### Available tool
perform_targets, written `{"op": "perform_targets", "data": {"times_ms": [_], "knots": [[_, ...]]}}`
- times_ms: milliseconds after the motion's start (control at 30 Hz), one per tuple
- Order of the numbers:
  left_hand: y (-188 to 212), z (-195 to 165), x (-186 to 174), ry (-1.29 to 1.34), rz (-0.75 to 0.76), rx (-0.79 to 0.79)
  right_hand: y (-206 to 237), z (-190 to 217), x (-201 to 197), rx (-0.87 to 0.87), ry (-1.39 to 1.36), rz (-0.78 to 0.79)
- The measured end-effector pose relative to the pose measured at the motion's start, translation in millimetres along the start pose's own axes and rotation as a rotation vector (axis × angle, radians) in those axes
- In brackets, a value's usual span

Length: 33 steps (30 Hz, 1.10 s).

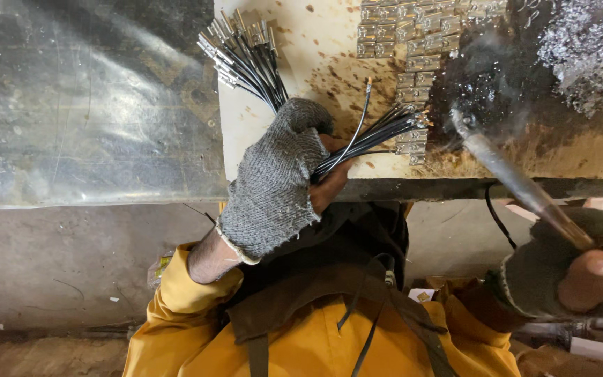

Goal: The person holds a bundle of black insulated wires in their left hand and a soldering iron in their right. They dip the stripped ends of the wires one at a time into molten solder and flux on a scorched board, tinning each wire tip and adding finished wires to a growing bundle on the table.

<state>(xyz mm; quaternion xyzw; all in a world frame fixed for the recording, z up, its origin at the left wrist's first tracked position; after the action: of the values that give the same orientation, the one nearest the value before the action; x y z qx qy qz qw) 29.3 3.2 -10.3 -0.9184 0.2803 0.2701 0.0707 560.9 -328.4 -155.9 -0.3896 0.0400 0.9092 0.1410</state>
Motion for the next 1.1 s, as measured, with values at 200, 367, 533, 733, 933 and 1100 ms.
{"op": "perform_targets", "data": {"times_ms": [200, 367, 533, 733, 933, 1100], "knots": [[0.1, 5.0, -3.7, 0.175, 0.073, -0.085, -38.0, -12.7, -14.9, 0.452, -0.649, 0.400], [2.0, 6.8, -21.2, 0.312, 0.007, 0.101, -76.0, -11.9, -19.8, 0.119, -0.597, 0.273], [11.1, 6.0, -33.0, 0.712, -0.335, -0.112, -138.7, -13.9, -12.2, 0.039, -0.673, 0.353], [6.9, 4.7, -22.7, 0.507, -0.193, -0.173, -219.0, -3.0, 10.5, 0.098, -0.818, 0.737], [7.4, 7.9, -12.9, 0.302, -0.158, -0.169, -248.5, -4.0, 15.1, -0.106, -0.656, 0.606], [1.5, 6.8, -7.4, 0.365, -0.112, -0.253, -236.4, -28.5, 6.6, -0.094, -0.625, 0.558]]}}
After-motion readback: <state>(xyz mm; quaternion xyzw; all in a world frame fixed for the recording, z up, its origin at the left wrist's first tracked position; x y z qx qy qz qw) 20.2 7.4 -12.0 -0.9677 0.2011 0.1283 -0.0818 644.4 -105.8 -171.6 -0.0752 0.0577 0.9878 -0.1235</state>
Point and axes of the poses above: each hand's wrist, its own y-axis away from the middle knuckle, its own x-axis out of the palm, z = x × y, the point moved 3 cm from there along -y, towards the middle knuckle, and after that the axes turned 9 degrees about z, right-handed, at the moved point
